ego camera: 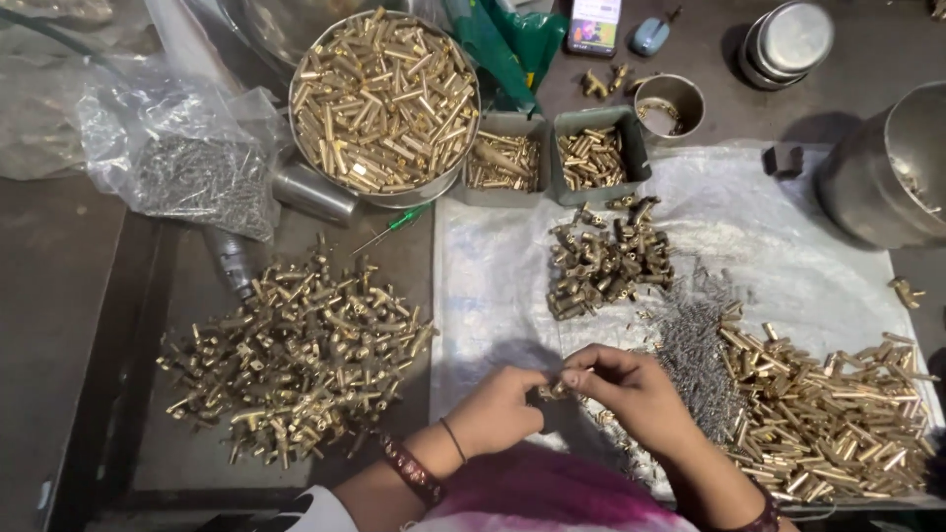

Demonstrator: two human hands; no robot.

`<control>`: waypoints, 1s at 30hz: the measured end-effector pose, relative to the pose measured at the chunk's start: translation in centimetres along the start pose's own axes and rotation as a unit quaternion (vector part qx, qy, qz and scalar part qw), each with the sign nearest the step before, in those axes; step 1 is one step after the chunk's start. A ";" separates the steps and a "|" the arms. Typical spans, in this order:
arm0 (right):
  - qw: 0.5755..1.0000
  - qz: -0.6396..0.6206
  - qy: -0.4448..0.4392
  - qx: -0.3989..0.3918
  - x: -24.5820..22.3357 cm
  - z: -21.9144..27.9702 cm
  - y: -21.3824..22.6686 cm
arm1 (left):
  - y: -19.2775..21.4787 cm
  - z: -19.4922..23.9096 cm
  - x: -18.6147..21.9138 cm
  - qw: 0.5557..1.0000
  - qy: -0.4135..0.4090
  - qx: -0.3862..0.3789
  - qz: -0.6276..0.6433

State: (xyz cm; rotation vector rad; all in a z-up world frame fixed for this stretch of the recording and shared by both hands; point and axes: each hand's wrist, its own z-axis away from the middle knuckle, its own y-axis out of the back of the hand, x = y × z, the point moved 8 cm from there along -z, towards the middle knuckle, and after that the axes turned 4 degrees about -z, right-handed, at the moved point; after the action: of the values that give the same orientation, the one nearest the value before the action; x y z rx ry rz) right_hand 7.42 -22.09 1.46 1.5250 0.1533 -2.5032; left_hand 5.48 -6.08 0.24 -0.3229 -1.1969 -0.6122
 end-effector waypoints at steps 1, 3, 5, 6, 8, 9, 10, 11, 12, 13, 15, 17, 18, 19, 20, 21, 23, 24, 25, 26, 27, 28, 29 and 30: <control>1.000 0.013 0.013 -0.013 -0.4 0.0 -0.3 | 0.1 -0.5 -0.2 1.000 -0.022 0.007 -0.008; 0.999 0.026 0.025 -0.027 -1.2 0.4 -1.0 | 0.1 -0.9 -0.7 0.999 -0.044 0.014 -0.016; 0.954 0.207 0.215 0.032 -5.2 2.0 -1.6 | -0.4 -1.0 -1.8 0.995 -0.005 -0.015 0.103; 0.954 0.205 0.216 0.033 -5.1 1.9 -1.4 | -0.2 -1.0 -1.7 0.995 -0.004 -0.015 0.101; 0.920 0.228 0.315 -0.040 -5.8 3.2 -2.4 | -1.2 -0.9 -2.2 0.968 0.043 -0.050 0.242; 0.920 0.228 0.316 -0.037 -5.1 2.6 -1.3 | -1.1 -1.0 -1.8 0.968 0.042 -0.052 0.240; 0.939 0.208 0.274 -0.013 -3.8 1.5 0.4 | -0.7 -1.1 -1.5 0.972 0.038 -0.039 0.227; 0.955 0.186 0.231 0.008 -2.6 0.4 1.9 | -0.3 -1.0 -1.2 0.976 0.034 -0.022 0.215; 0.954 0.186 0.233 0.008 -2.1 0.1 2.4 | -0.1 -0.9 -1.1 0.976 0.033 -0.021 0.213; 0.950 0.252 0.166 0.084 -0.7 -0.3 4.0 | 0.5 -0.6 -1.5 0.973 0.061 0.013 0.224; 0.930 0.315 0.096 0.161 1.1 -0.1 5.5 | 1.0 -0.3 -1.9 0.967 0.088 0.044 0.235; 0.890 0.420 0.164 0.063 1.9 0.4 2.6 | 1.4 0.1 -2.4 0.962 0.107 0.074 0.240; 0.890 0.421 0.162 0.063 2.0 0.5 2.2 | 1.2 0.0 -2.8 0.962 0.108 0.073 0.241; 0.862 0.468 0.185 0.061 1.8 0.5 1.3 | 1.2 0.0 -3.2 0.957 0.111 0.070 0.260; 0.831 0.513 0.207 0.059 1.5 0.5 0.4 | 1.2 0.0 -3.6 0.951 0.114 0.066 0.279; 0.832 0.511 0.209 0.057 0.5 0.6 -0.1 | 1.3 -0.1 -3.7 0.951 0.115 0.069 0.278; 0.920 0.369 0.109 0.076 -0.3 0.3 0.5 | 1.4 -0.2 -4.2 0.932 0.129 0.077 0.329; 0.920 0.368 0.109 0.074 -0.6 -0.1 0.1 | 1.6 -0.2 -4.3 0.932 0.131 0.078 0.329; 0.953 0.265 0.144 0.037 -1.1 -0.1 -0.6 | 1.3 -0.4 -4.2 0.934 0.123 0.066 0.330; 0.972 0.158 0.177 0.000 -1.6 0.0 -1.2 | 1.0 -0.5 -4.1 0.935 0.115 0.053 0.331; 0.971 0.160 0.175 0.000 -1.5 -0.4 -1.3 | 0.9 -0.7 -3.4 0.934 0.115 0.051 0.333; 0.973 0.135 0.183 -0.035 -1.4 -0.8 -1.9 | 0.7 -0.8 -3.1 0.934 0.136 0.040 0.329; 0.973 0.108 0.191 -0.074 -1.3 -1.2 -2.8 | 0.7 -0.7 -2.8 0.932 0.158 0.032 0.325; 0.973 0.109 0.190 -0.077 -1.0 -1.4 -2.8 | 0.8 -0.8 -2.9 0.931 0.158 0.034 0.327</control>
State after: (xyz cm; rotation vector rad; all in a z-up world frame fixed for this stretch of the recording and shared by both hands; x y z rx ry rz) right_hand 8.46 -18.97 1.68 1.8262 0.2194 -1.9665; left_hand 5.87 -5.03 -2.70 -0.5130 -0.7298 -0.0319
